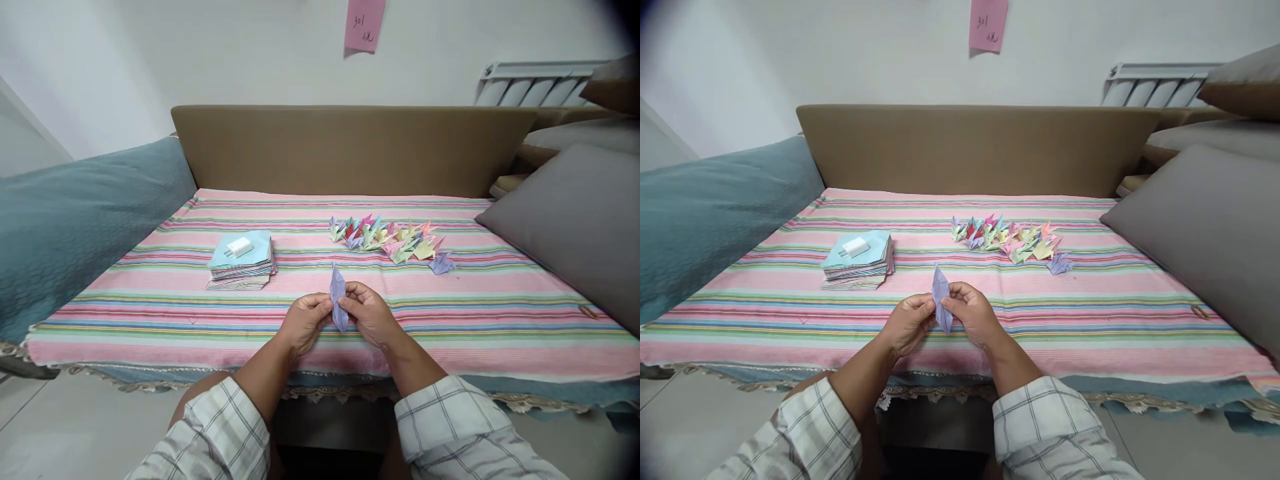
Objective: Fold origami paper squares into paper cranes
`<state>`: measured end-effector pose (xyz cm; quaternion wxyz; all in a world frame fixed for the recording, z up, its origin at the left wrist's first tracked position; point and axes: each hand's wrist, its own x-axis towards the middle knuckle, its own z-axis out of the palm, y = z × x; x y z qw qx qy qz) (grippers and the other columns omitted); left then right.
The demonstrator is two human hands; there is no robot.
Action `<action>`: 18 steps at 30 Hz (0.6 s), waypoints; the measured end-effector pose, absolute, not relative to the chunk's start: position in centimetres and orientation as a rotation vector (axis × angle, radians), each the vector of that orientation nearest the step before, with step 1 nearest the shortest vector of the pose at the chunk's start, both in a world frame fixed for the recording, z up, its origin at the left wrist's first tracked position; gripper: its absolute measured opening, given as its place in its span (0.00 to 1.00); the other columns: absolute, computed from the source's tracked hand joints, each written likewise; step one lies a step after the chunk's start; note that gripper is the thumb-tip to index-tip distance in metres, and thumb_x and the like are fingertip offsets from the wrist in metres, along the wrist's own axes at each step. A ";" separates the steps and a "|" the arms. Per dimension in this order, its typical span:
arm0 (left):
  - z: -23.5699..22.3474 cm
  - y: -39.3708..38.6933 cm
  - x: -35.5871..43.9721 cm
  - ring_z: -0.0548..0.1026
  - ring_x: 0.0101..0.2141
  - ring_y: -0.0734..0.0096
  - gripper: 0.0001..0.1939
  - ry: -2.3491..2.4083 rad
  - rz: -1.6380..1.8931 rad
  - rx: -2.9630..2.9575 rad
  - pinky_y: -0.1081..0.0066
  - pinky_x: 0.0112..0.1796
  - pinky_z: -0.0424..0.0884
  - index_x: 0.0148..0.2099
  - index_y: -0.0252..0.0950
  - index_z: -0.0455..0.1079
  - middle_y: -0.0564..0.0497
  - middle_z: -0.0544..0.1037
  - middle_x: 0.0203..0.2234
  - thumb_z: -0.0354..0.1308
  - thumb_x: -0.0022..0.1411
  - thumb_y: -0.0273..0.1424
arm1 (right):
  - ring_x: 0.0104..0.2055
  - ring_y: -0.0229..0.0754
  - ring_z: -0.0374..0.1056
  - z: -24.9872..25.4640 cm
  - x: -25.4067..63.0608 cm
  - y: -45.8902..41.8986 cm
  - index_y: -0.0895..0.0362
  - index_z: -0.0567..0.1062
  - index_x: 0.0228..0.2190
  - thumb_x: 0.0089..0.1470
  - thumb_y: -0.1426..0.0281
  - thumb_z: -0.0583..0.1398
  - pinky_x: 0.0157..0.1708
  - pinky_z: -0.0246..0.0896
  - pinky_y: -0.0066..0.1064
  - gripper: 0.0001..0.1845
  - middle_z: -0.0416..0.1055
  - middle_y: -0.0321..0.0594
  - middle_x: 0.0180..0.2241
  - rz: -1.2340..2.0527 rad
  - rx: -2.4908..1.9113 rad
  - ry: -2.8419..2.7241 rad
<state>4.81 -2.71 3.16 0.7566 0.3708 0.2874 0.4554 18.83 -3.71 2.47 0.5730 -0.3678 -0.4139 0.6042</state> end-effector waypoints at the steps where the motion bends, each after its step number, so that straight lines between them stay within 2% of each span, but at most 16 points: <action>1: 3.1 -2.7 4.8 0.75 0.30 0.66 0.18 0.617 0.982 0.809 0.67 0.36 0.71 0.29 0.29 0.76 0.46 0.78 0.26 0.73 0.37 0.36 | 0.24 0.33 0.62 2.6 18.8 -3.8 0.55 0.73 0.30 0.35 0.62 0.70 0.24 0.60 0.25 0.19 0.69 0.31 0.24 1.432 -0.851 -0.957; 11: 2.7 -2.7 4.5 0.76 0.29 0.67 0.19 0.593 0.911 0.788 0.69 0.35 0.72 0.30 0.28 0.75 0.46 0.78 0.24 0.73 0.37 0.36 | 0.22 0.33 0.63 2.9 19.1 -4.2 0.55 0.72 0.29 0.32 0.61 0.71 0.23 0.60 0.25 0.21 0.69 0.32 0.23 1.522 -0.860 -0.919; 14: 2.9 -2.9 4.6 0.75 0.27 0.70 0.17 0.607 0.947 0.803 0.69 0.33 0.71 0.29 0.29 0.75 0.47 0.77 0.23 0.72 0.39 0.36 | 0.23 0.33 0.64 2.8 19.0 -4.1 0.56 0.72 0.30 0.32 0.61 0.71 0.23 0.60 0.25 0.22 0.70 0.32 0.23 1.509 -0.860 -0.909; 18: 2.7 -3.0 5.0 0.71 0.23 0.75 0.15 0.728 1.097 0.783 0.73 0.29 0.69 0.25 0.31 0.72 0.52 0.75 0.20 0.72 0.37 0.34 | 0.22 0.32 0.62 2.4 18.8 -3.9 0.55 0.72 0.30 0.34 0.62 0.70 0.23 0.59 0.25 0.19 0.69 0.30 0.23 1.457 -0.856 -0.942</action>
